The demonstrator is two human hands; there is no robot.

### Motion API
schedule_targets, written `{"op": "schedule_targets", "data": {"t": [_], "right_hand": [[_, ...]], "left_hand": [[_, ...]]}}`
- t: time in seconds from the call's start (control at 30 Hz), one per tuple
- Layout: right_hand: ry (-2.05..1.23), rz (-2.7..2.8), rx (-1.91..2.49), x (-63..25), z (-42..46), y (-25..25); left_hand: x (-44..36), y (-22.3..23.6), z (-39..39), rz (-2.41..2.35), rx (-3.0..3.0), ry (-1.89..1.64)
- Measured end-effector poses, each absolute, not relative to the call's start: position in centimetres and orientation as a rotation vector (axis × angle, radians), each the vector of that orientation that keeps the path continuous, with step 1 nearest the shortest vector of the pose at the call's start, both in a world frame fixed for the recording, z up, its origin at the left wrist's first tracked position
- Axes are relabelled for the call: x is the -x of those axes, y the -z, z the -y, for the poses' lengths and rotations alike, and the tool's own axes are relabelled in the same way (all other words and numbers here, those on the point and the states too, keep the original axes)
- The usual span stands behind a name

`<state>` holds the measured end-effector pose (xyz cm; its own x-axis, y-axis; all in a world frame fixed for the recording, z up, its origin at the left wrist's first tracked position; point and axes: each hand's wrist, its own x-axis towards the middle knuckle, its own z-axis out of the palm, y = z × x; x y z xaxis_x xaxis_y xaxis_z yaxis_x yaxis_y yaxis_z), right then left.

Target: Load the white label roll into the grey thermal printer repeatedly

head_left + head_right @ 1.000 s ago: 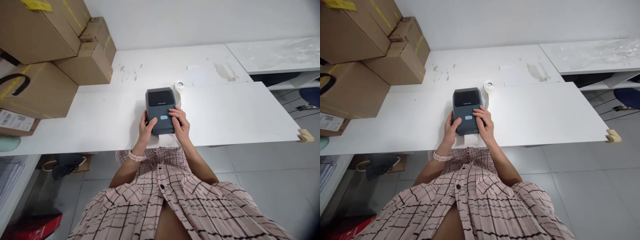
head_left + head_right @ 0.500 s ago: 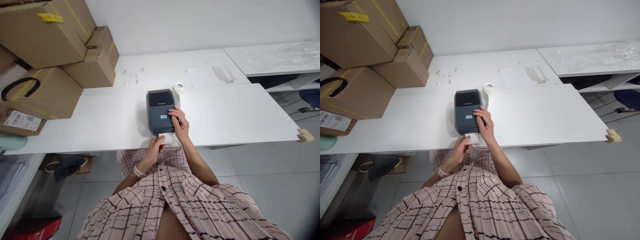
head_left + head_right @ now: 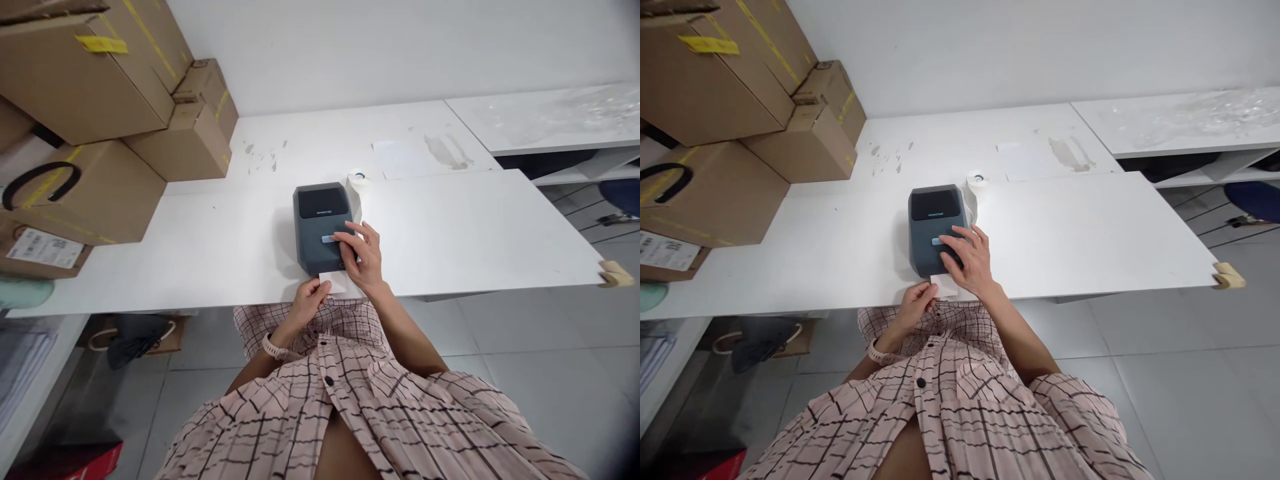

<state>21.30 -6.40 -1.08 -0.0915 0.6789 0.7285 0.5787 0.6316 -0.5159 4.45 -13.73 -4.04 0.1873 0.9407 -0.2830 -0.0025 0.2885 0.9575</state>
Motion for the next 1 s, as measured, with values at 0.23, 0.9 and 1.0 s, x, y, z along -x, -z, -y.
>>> {"op": "schedule_targets", "data": {"t": [0.23,0.9,1.0], "right_hand": [[0.257,2.093,1.0,-20.3,7.3,-1.6],[-0.828,1.382,1.061,-21.9,8.8,4.2],[-0.742,1.42,1.028,-22.8,6.3,2.0]], "left_hand": [[-1.5,3.7,13.5,-1.553,-1.09,-1.379],[-5.4,1.9,11.4,-1.456,-1.521,-1.654],[-4.7,0.8,9.8,-1.403,-1.386,-1.791]]}}
